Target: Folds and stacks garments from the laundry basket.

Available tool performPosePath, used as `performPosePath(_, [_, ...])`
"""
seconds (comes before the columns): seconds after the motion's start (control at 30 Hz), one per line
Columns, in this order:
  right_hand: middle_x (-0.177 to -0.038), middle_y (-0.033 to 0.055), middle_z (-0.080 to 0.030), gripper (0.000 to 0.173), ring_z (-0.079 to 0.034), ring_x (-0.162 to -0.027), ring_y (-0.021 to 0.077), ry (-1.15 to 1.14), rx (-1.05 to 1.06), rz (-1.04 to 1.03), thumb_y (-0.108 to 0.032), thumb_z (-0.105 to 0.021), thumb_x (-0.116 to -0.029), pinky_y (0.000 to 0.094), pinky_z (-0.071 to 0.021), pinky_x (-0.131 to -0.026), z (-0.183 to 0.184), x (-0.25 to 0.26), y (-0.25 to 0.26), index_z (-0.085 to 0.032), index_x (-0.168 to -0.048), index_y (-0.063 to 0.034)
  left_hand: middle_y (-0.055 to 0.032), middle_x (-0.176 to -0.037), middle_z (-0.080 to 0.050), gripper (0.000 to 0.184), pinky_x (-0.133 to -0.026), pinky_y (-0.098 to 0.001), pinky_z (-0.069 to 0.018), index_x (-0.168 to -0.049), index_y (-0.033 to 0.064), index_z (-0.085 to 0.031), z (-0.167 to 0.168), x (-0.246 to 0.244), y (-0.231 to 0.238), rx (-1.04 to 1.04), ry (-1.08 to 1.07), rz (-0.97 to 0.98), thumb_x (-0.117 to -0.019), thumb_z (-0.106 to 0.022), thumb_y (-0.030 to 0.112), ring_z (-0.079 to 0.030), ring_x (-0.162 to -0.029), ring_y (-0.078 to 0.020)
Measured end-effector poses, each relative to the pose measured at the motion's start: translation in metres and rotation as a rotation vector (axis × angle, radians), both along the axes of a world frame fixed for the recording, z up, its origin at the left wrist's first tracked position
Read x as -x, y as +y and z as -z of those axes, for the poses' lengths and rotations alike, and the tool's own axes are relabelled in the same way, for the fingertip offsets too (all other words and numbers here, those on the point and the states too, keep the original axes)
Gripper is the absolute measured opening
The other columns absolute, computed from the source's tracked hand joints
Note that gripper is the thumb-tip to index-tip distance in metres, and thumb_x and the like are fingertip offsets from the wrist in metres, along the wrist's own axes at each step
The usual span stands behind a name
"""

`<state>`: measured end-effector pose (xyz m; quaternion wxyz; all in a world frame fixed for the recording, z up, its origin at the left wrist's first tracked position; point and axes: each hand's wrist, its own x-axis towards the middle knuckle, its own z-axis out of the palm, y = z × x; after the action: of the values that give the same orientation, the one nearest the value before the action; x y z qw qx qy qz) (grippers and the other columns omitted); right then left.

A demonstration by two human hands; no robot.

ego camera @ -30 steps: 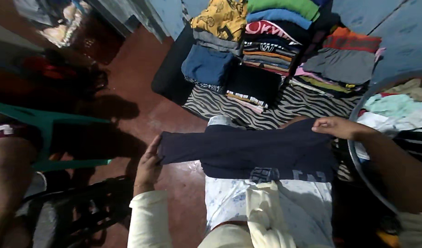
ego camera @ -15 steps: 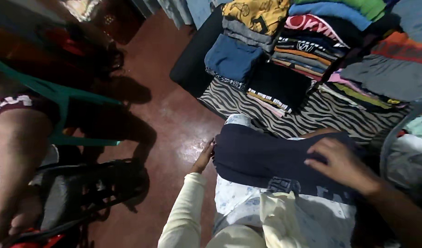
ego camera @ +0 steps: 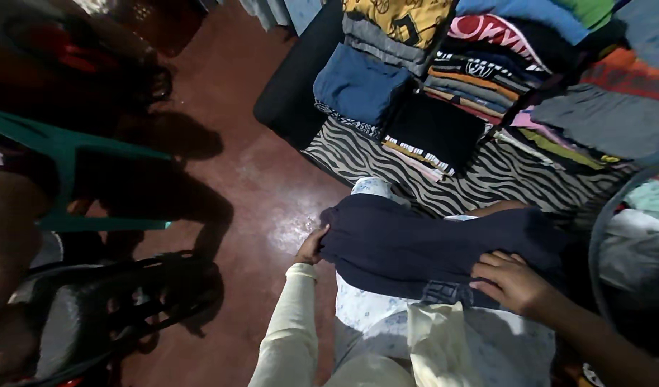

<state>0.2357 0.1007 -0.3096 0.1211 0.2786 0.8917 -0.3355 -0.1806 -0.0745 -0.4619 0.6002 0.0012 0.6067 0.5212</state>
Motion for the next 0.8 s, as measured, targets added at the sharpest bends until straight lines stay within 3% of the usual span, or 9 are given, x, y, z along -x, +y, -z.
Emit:
performPosePath(0.17, [-0.109,0.0203,-0.069,0.016,-0.063,-0.109,0.045,-0.03,-0.023,0.004,-0.019,-0.068,-0.0974,0.0677,-0.0445,-0.094,0.006,0.0,-0.009,-0.076,-0.103,-0.0065,-0.008,-0.103,-0.07,0.034,-0.079,-0.0349,-0.0595,-0.139,0.005,-0.047,-0.035,0.017,0.0,-0.079,0.304,-0.003,-0.1078,-0.048,0.018,-0.07,-0.088,-0.0145])
performPosePath(0.23, [-0.11,0.0196,-0.069,0.015,-0.063,-0.11,0.0444,-0.026,-0.047,0.009,-0.018,-0.068,-0.0972,0.0671,-0.0447,-0.094,0.007,0.001,-0.012,-0.077,-0.104,-0.0079,-0.0101,-0.108,-0.069,0.038,-0.083,-0.0371,-0.0589,-0.142,0.0056,-0.047,-0.055,0.024,0.0,-0.044,0.474,0.093,-0.1064,-0.053,0.018,-0.069,-0.091,-0.0154])
performPosePath(0.33, [-0.107,0.0184,-0.07,0.014,-0.064,-0.107,0.0437,0.019,-0.1,0.016,-0.018,-0.069,-0.0965,0.067,-0.0456,-0.092,0.013,-0.002,-0.018,-0.077,-0.103,-0.0091,-0.0094,-0.106,-0.069,0.037,-0.08,-0.0382,-0.0587,-0.142,0.01,-0.047,-0.08,0.03,-0.003,-0.053,0.583,0.151,-0.1073,-0.052,0.022,-0.069,-0.088,-0.0157])
performPosePath(0.47, [-0.106,0.018,-0.07,0.015,-0.063,-0.106,0.0432,0.069,-0.112,0.041,-0.019,-0.069,-0.0969,0.0669,-0.045,-0.092,0.02,-0.005,-0.019,-0.078,-0.105,-0.0098,-0.0045,-0.099,-0.068,0.027,-0.073,-0.0328,-0.0578,-0.134,0.0145,-0.049,-0.08,0.031,-0.004,-0.127,0.483,0.064,-0.1094,-0.045,0.026,-0.067,-0.083,-0.0123])
performPosePath(0.53, [-0.109,0.019,-0.069,0.017,-0.063,-0.108,0.0433,0.054,-0.087,0.055,-0.019,-0.067,-0.0982,0.0665,-0.0436,-0.095,0.019,-0.005,-0.018,-0.078,-0.107,-0.0092,-0.0061,-0.106,-0.067,0.033,-0.079,-0.0351,-0.0572,-0.138,0.0127,-0.048,-0.061,0.027,-0.006,-0.093,0.384,0.062,-0.1101,-0.042,0.029,-0.067,-0.09,-0.0141])
performPosePath(0.63, [-0.111,0.018,-0.069,0.019,-0.062,-0.11,0.0422,0.031,-0.089,0.055,-0.02,-0.066,-0.0993,0.0655,-0.0427,-0.097,0.022,-0.006,-0.018,-0.077,-0.11,-0.0102,-0.0077,-0.109,-0.068,0.04,-0.084,-0.0362,-0.0558,-0.135,0.005,-0.053,-0.014,0.01,-0.011,-0.065,0.256,0.302,-0.1109,-0.035,0.032,-0.066,-0.094,-0.015])
performPosePath(0.7, [-0.111,0.0187,-0.069,0.019,-0.062,-0.11,0.0426,0.045,-0.082,0.063,-0.02,-0.066,-0.0991,0.0665,-0.0424,-0.097,0.024,-0.006,-0.018,-0.077,-0.111,-0.0097,-0.0026,-0.103,-0.067,0.042,-0.081,-0.0312,-0.0547,-0.127,0.0063,-0.058,0.001,-0.014,-0.012,-0.059,0.174,0.422,-0.1117,-0.029,0.032,-0.064,-0.089,-0.0102])
performPosePath(0.8, [-0.112,0.019,-0.069,0.019,-0.062,-0.111,0.0423,0.046,-0.07,0.075,-0.02,-0.066,-0.0993,0.0661,-0.0415,-0.098,0.023,-0.007,-0.017,-0.077,-0.112,-0.0099,-0.0016,-0.096,-0.067,0.045,-0.077,-0.0303,-0.055,-0.12,0.0108,-0.058,0.001,-0.05,-0.008,-0.035,0.0,0.257,-0.1128,-0.021,0.034,-0.065,-0.086,-0.0103])
